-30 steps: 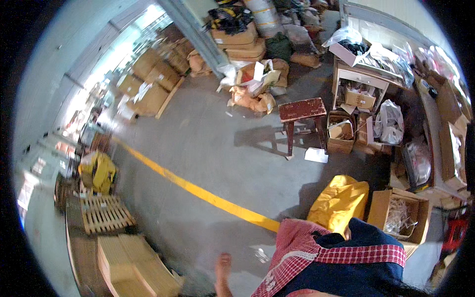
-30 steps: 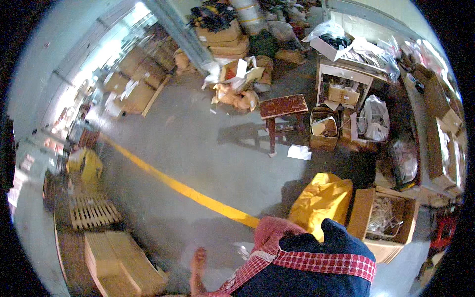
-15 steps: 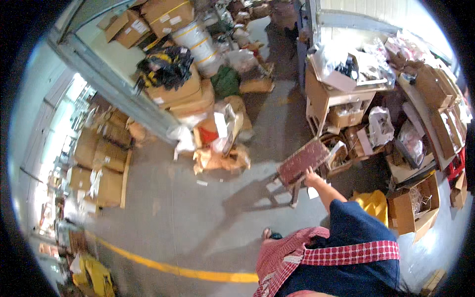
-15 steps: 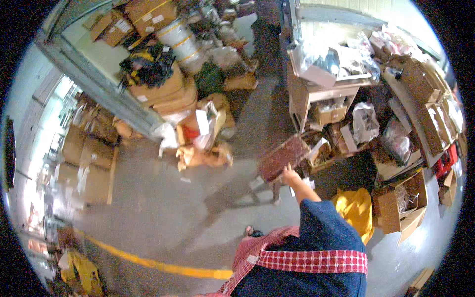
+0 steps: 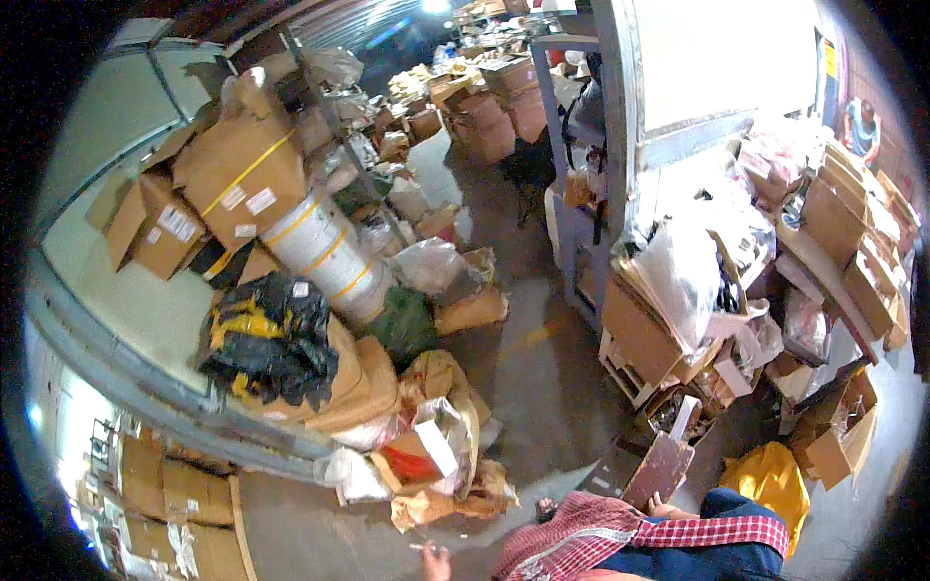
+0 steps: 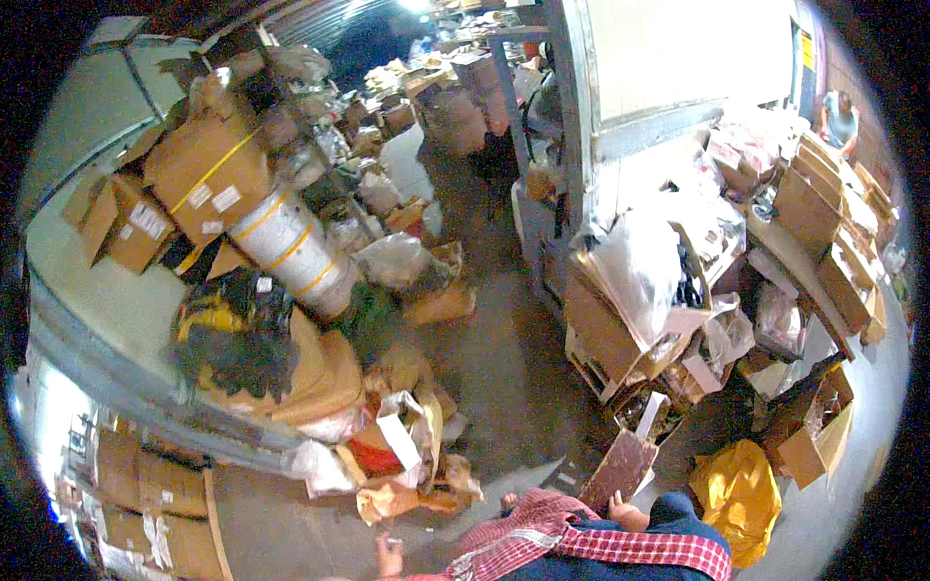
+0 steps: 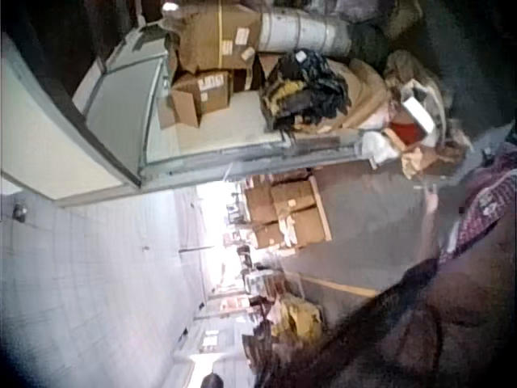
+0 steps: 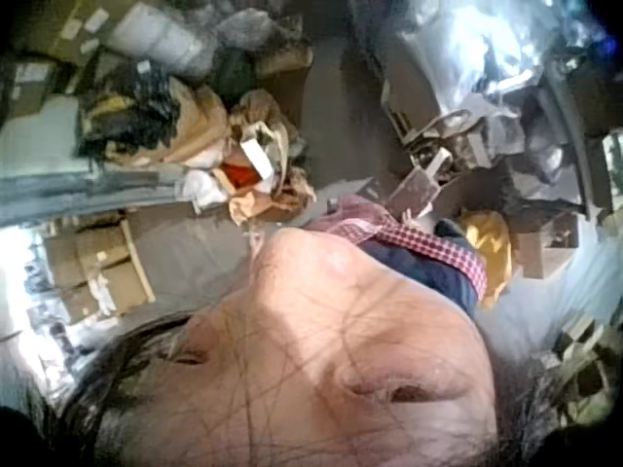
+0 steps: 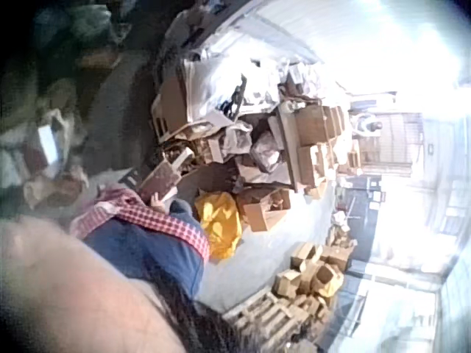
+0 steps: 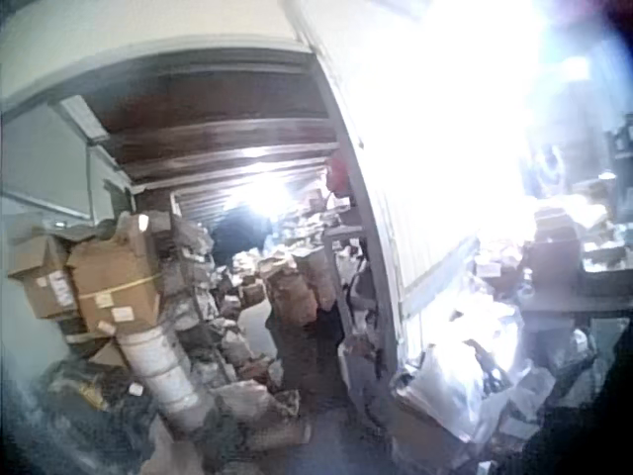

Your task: The person takes white plastic components from a yellow bag, stacks them on a table, and then places small bags of metal parts into a box on a digital scale.

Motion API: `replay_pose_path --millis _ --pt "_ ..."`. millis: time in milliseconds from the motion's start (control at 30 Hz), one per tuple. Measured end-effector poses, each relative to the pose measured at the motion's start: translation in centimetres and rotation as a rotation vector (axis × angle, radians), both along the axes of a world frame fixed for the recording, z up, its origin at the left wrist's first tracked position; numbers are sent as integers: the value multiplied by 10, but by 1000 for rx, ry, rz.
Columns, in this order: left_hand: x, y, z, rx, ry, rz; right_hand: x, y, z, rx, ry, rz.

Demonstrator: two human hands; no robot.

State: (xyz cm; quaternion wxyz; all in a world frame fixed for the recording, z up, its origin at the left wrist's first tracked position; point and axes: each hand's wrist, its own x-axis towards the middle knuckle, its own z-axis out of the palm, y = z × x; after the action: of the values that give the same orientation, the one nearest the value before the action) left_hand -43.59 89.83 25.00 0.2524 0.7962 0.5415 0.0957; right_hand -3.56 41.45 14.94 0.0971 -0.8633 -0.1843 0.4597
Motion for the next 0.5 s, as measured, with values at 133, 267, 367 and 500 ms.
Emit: replay_pose_path --millis 133,267,367,500 --pt "129 40 -14 -767 113 -43 73 84 25 -14 24 12" --pt "233 129 -17 -755 227 -143 156 167 10 -5 33 0" --pt "303 215 -21 -730 306 -170 226 234 -9 -6 30 7" --pt "411 337 -28 -660 379 -279 329 312 3 24 -36 -44"
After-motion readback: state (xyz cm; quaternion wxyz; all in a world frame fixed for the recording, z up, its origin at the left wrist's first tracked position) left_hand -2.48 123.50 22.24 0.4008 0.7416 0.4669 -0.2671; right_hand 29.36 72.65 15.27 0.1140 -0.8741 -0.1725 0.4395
